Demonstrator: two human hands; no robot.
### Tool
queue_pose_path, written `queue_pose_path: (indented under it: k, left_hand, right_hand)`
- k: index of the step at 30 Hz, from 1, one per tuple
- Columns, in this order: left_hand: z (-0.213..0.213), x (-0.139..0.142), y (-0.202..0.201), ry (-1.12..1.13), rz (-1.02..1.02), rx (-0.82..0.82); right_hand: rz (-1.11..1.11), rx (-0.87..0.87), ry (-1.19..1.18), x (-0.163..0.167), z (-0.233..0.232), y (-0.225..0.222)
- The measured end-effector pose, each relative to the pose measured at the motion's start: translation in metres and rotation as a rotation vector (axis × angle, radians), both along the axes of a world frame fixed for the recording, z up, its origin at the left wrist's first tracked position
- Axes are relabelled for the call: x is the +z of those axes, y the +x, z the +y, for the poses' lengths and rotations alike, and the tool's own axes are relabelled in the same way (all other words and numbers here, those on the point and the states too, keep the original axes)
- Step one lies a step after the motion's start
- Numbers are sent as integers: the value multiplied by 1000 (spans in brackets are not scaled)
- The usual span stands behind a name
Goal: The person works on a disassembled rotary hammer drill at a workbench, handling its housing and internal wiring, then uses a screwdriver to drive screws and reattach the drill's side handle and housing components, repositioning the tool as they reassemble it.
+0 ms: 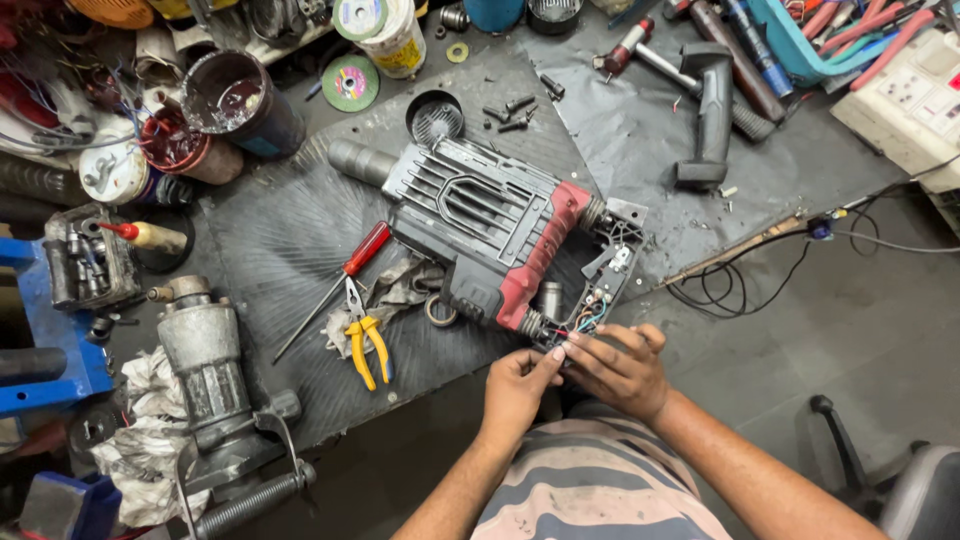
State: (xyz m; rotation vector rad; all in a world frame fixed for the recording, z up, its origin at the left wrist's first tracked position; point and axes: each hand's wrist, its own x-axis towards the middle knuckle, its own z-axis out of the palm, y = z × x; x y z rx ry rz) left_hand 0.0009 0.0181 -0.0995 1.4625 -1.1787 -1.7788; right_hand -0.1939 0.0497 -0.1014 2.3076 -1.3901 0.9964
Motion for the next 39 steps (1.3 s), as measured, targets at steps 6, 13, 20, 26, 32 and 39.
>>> queue_pose_path:
  k: [6,13,20,26,32,39]
  left_hand:
    - [-6,14,-1,-121,-171,-8]
    - [-8,23,-1,-104,-207,-73]
    - [-19,38,-11,-95,-312,-113]
    - [-26,76,-29,-166,-644,-208]
    - [-32,95,-44,-792,-690,-127]
    - [-37,89,-58,-819,-734,-444]
  right_hand:
    - [-5,-5,-9,2,-8,-3]
    - [-71,2,42,-2,-5,-4]
    - [-140,4,55,6,-7,-11]
    - [-189,56,186,26,-10,-29]
    - [-185,177,271,25,-18,-54]
    - [-252,281,365,18,-31,-87]
